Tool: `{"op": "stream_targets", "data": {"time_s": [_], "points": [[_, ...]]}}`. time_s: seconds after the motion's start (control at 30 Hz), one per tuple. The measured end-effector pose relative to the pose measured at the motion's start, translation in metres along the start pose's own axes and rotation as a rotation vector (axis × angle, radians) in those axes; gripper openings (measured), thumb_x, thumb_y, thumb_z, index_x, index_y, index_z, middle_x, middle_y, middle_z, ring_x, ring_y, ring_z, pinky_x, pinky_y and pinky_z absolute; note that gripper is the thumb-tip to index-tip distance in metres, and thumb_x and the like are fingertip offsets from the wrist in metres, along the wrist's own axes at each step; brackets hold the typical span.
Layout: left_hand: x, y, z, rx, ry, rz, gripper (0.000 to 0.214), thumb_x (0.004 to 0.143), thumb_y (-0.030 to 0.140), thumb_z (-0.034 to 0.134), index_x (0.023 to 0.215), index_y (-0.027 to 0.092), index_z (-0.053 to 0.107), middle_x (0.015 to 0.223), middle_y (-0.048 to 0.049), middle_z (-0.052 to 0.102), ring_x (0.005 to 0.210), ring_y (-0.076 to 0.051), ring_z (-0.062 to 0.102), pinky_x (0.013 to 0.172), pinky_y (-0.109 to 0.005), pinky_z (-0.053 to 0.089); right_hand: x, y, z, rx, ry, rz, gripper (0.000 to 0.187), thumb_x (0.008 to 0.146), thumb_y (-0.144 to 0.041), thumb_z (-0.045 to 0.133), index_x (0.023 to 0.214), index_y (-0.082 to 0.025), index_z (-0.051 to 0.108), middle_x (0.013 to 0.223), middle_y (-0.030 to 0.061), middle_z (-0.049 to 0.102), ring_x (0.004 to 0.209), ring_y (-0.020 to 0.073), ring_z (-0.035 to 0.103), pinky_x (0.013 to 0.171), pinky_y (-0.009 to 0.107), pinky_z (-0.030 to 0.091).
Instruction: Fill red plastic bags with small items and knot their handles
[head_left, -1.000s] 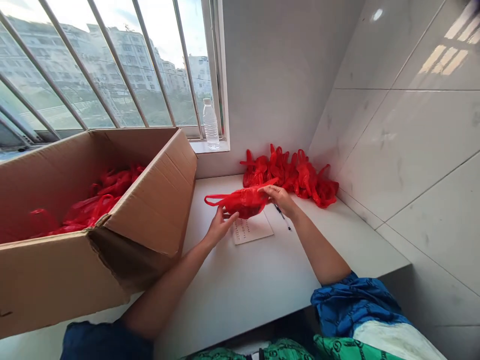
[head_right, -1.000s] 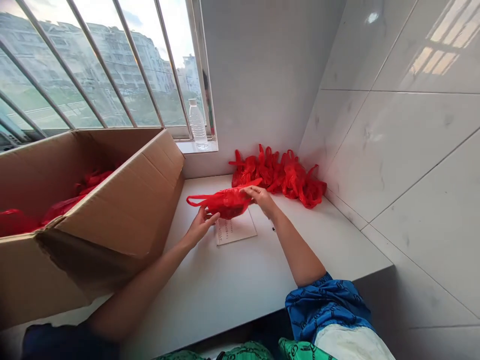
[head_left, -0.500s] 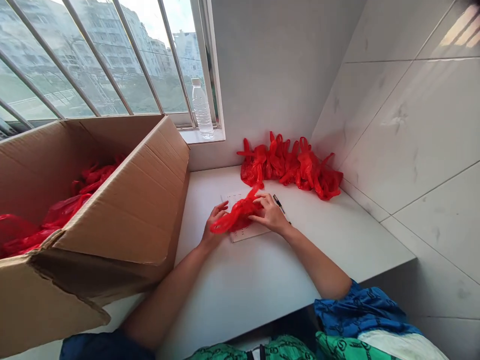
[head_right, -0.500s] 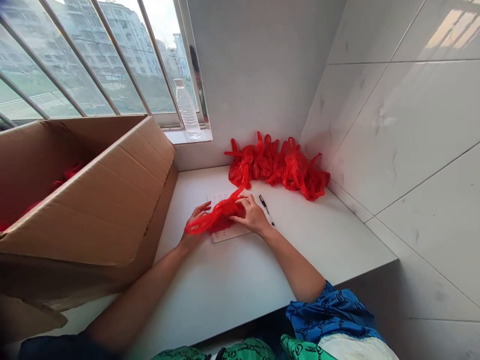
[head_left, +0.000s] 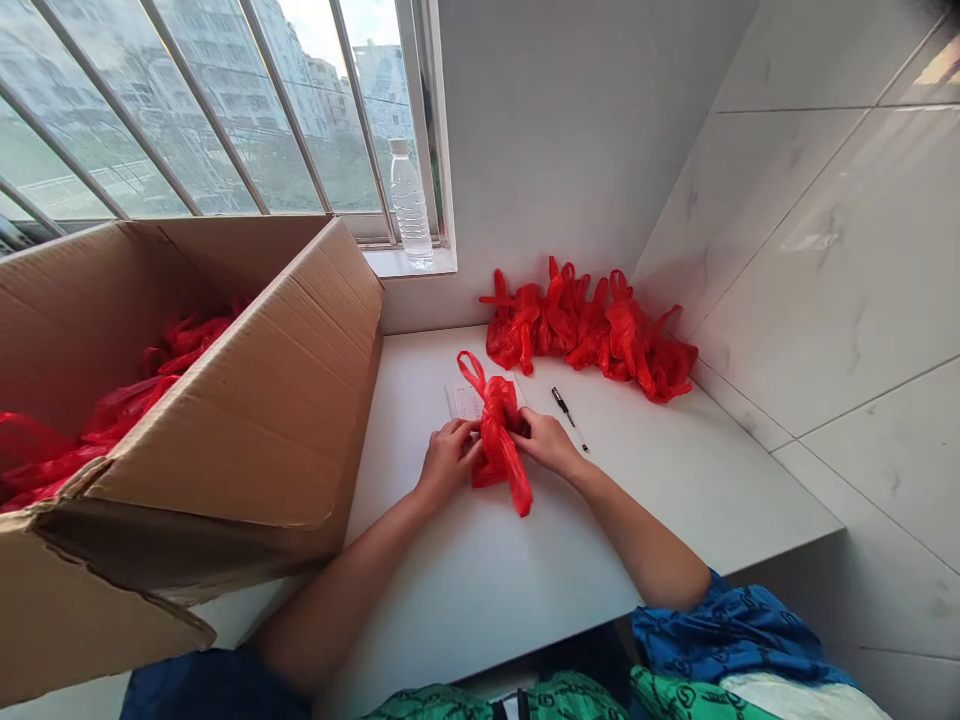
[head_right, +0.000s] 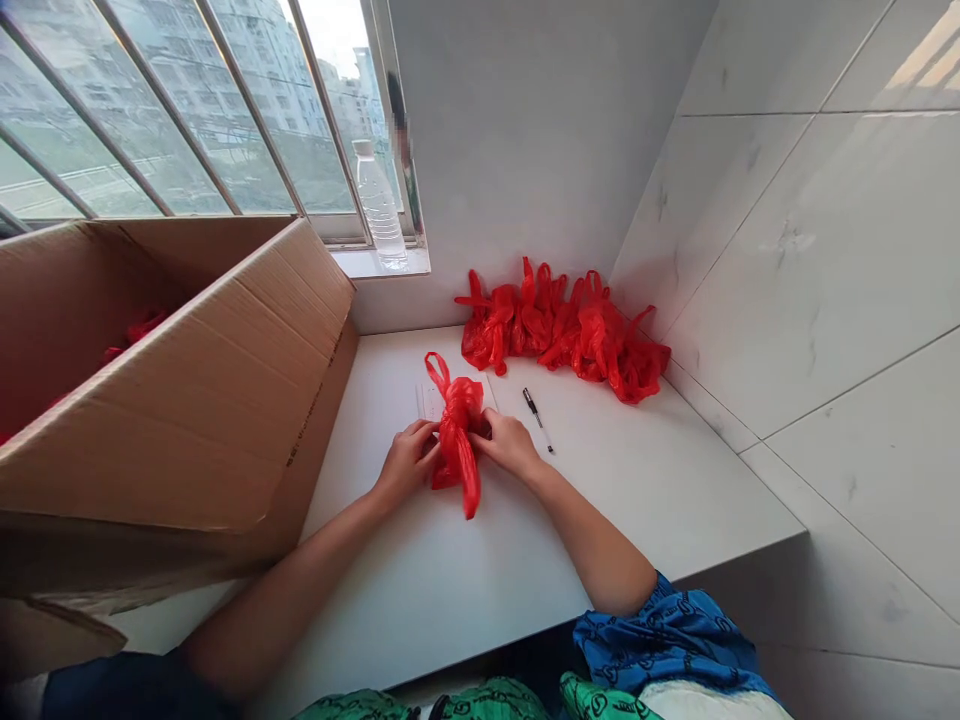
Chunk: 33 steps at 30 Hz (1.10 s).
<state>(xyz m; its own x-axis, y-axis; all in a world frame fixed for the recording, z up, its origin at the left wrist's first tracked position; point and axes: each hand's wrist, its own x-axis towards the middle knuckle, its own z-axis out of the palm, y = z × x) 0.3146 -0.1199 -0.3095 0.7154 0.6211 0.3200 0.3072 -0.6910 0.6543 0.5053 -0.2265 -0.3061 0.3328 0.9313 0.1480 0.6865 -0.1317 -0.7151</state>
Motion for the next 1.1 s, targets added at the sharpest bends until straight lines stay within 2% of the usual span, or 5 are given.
{"op": "stream_targets", "data": {"time_s": [0.17, 0.37, 0.6, 0.83, 1.1], "points": [[0.001, -0.009, -0.004, -0.232, 0.017, -0.092, 0.016, 0.089, 0.032, 0.056, 0.087, 0.019, 0.066, 0.084, -0.0017, 0.068, 0.076, -0.016, 0.060, 0.068, -0.027, 0.046, 0.000, -0.007, 0.005, 0.245, 0.011, -0.112, 0.018, 0.088, -0.039, 0.058, 0.083, -0.023, 0.064, 0.077, -0.0010, 0.068, 0.068, 0.0164, 0.060, 0.063, 0.027, 0.044], [0.007, -0.020, -0.012, -0.421, 0.248, -0.211, 0.024, 0.087, 0.042, 0.060, 0.091, 0.018, 0.064, 0.091, -0.0036, 0.069, 0.089, -0.019, 0.064, 0.082, -0.030, 0.049, 0.008, 0.015, -0.018, 0.310, 0.120, -0.016, 0.019, 0.088, -0.036, 0.055, 0.082, -0.023, 0.067, 0.075, -0.0006, 0.069, 0.069, 0.0173, 0.064, 0.068, 0.029, 0.050], [0.004, -0.014, -0.009, -0.324, 0.151, -0.226, 0.033, 0.091, 0.039, 0.054, 0.118, 0.021, 0.059, 0.092, -0.0024, 0.068, 0.082, -0.016, 0.063, 0.073, -0.027, 0.046, 0.007, 0.014, -0.013, 0.167, 0.192, 0.074, 0.030, 0.089, -0.034, 0.052, 0.116, -0.024, 0.060, 0.090, 0.0021, 0.071, 0.071, 0.0177, 0.065, 0.069, 0.032, 0.050], [0.006, -0.006, -0.005, -0.250, 0.058, -0.104, 0.028, 0.091, 0.040, 0.055, 0.108, 0.023, 0.071, 0.099, -0.0041, 0.071, 0.088, -0.019, 0.064, 0.076, -0.029, 0.048, 0.004, -0.003, 0.008, 0.140, 0.091, -0.149, 0.007, 0.084, -0.028, 0.059, 0.086, -0.024, 0.065, 0.089, 0.0004, 0.069, 0.076, 0.0167, 0.062, 0.069, 0.028, 0.046], [0.006, -0.014, -0.017, -0.369, 0.211, -0.170, 0.025, 0.088, 0.039, 0.060, 0.101, 0.019, 0.068, 0.097, -0.0044, 0.071, 0.089, -0.019, 0.064, 0.078, -0.030, 0.049, 0.008, 0.018, -0.019, 0.220, 0.119, -0.020, 0.022, 0.084, -0.019, 0.050, 0.094, -0.024, 0.069, 0.091, 0.0003, 0.074, 0.083, 0.0190, 0.068, 0.077, 0.033, 0.051]]}}
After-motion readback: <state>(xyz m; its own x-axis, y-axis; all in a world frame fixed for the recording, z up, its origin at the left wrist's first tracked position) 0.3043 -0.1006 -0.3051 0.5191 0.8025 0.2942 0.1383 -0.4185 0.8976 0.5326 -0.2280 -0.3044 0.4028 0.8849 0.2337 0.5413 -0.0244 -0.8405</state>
